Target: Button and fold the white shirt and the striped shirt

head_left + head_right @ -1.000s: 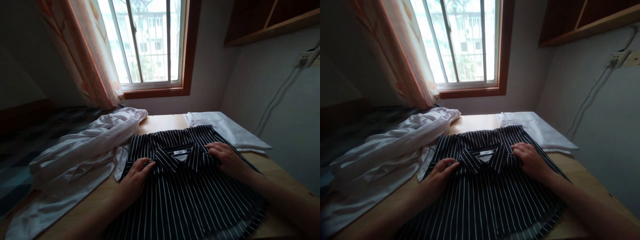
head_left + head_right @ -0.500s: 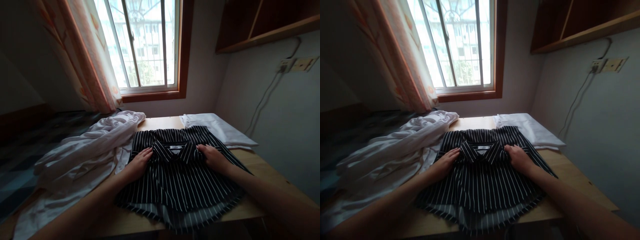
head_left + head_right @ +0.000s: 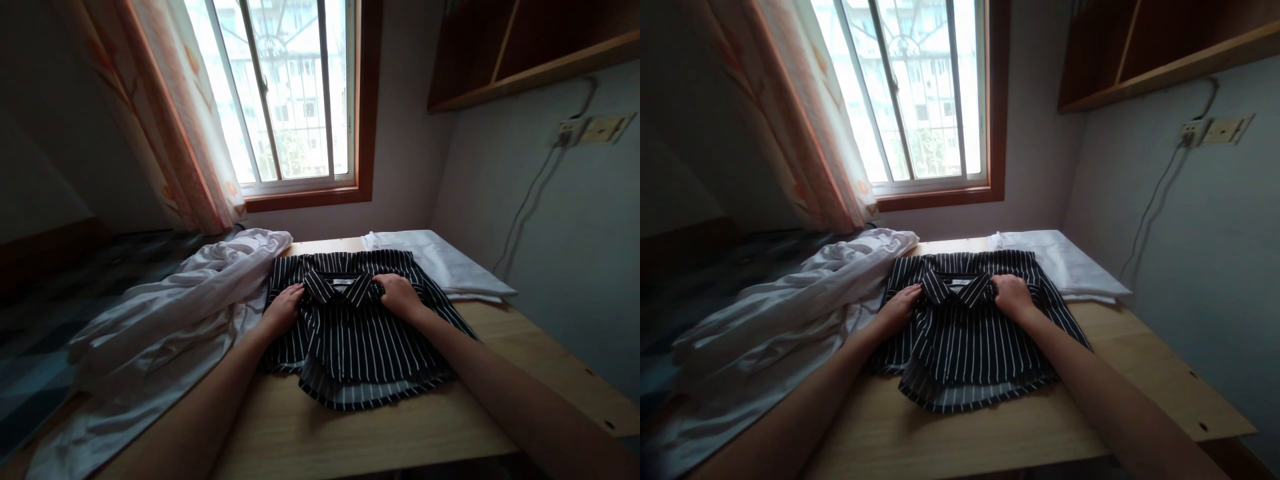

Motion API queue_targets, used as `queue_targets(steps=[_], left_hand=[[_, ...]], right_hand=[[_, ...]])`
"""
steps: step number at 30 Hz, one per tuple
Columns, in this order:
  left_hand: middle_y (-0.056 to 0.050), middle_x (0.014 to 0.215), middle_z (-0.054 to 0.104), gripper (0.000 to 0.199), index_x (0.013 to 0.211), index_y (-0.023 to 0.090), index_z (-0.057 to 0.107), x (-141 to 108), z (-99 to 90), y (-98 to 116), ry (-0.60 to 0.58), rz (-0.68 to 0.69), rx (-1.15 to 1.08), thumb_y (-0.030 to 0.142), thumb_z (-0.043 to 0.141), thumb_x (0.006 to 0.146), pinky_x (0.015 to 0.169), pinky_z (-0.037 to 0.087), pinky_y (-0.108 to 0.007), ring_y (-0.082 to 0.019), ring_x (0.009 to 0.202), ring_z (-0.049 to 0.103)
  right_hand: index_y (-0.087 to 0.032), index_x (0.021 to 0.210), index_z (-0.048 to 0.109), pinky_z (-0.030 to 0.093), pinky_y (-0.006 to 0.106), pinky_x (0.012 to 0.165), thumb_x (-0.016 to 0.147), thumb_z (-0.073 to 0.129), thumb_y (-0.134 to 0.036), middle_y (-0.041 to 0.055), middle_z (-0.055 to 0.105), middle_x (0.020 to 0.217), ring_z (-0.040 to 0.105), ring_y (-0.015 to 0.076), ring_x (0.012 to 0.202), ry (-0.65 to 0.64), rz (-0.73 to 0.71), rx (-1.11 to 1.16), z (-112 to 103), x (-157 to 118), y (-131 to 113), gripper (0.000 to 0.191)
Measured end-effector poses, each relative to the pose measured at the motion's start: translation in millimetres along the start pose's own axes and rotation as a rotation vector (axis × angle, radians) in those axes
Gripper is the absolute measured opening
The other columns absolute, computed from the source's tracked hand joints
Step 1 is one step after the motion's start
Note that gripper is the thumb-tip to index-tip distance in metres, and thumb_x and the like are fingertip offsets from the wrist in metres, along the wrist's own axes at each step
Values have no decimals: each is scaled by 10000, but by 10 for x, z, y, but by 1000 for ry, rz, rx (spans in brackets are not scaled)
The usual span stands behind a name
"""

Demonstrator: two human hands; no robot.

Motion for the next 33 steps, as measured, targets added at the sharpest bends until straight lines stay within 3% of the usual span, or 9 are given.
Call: queue_targets(steps=[7,12,14,18,20,22,25,28,33], left_hand=[[-110,1436,545,629,1317,125,600,-58,-30,9,-8,-14,-3,14,435,721,1184,346,-422,-240,1373,457],[-118,1435,546,626,1313,118,603,-54,-57,51,-11,-13,-11,6,433,721,1181,353,-423,-239,1368,464],[-120,1439,541,620,1314,108,600,-54,-64,62,-15,-12,-13,3,432,726,1186,344,-411,-235,1368,463],[-140,1444,531,602,1315,81,596,-53,-63,71,-30,-20,-16,6,425,743,1189,337,-420,-246,1375,453],[-147,1444,529,598,1318,68,593,-53,-61,77,-31,-16,-17,9,425,748,1189,339,-423,-253,1375,452],[-138,1444,532,603,1322,74,591,-57,-63,74,-24,-13,-13,10,425,746,1188,343,-417,-249,1371,458],[-116,1440,541,611,1322,99,595,-69,-60,56,-17,0,-8,10,429,741,1184,354,-409,-238,1368,464],[-107,1434,548,614,1323,117,595,-82,-56,47,-11,40,-8,9,433,741,1178,366,-411,-233,1361,472],[-128,1438,538,605,1324,110,593,-101,-49,21,-26,43,-6,17,441,746,1173,370,-433,-251,1361,470]], right_hand=[[-191,1233,669,409,364,1080,774,519,-70,75,658,1291,591,220,1200,-37,-140,304,-123,-77,275,497],[-250,1181,701,489,367,971,816,666,-375,50,717,1167,654,240,1073,-324,-152,446,-199,-213,384,387],[-227,1154,707,507,346,905,886,571,-482,65,740,1073,675,234,999,-292,-91,475,-307,-193,521,394],[-166,1112,705,486,333,824,924,497,-430,136,720,1086,663,269,987,84,255,157,-572,-148,1209,385],[-144,1002,721,472,330,769,913,512,-439,169,721,1033,666,295,964,68,423,-28,-501,-191,1521,372],[-147,910,710,456,310,711,928,485,-473,159,729,948,678,283,895,-35,475,-61,-347,-207,1685,396],[-154,893,682,434,279,666,939,486,-461,128,731,923,674,244,835,-158,448,-21,-189,-203,1691,367],[-153,953,665,429,269,677,924,531,-382,131,722,1018,665,238,880,-218,414,-45,-167,-200,1561,267],[-155,1144,617,426,311,724,971,428,-328,174,695,1093,657,277,977,-41,494,-181,-433,-168,1458,310]])
Point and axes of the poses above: each hand's wrist, its own x-axis towards the middle knuckle, its own z-axis out of the palm, y = z × x, the point moved 9 cm from there along x, towards the middle knuckle
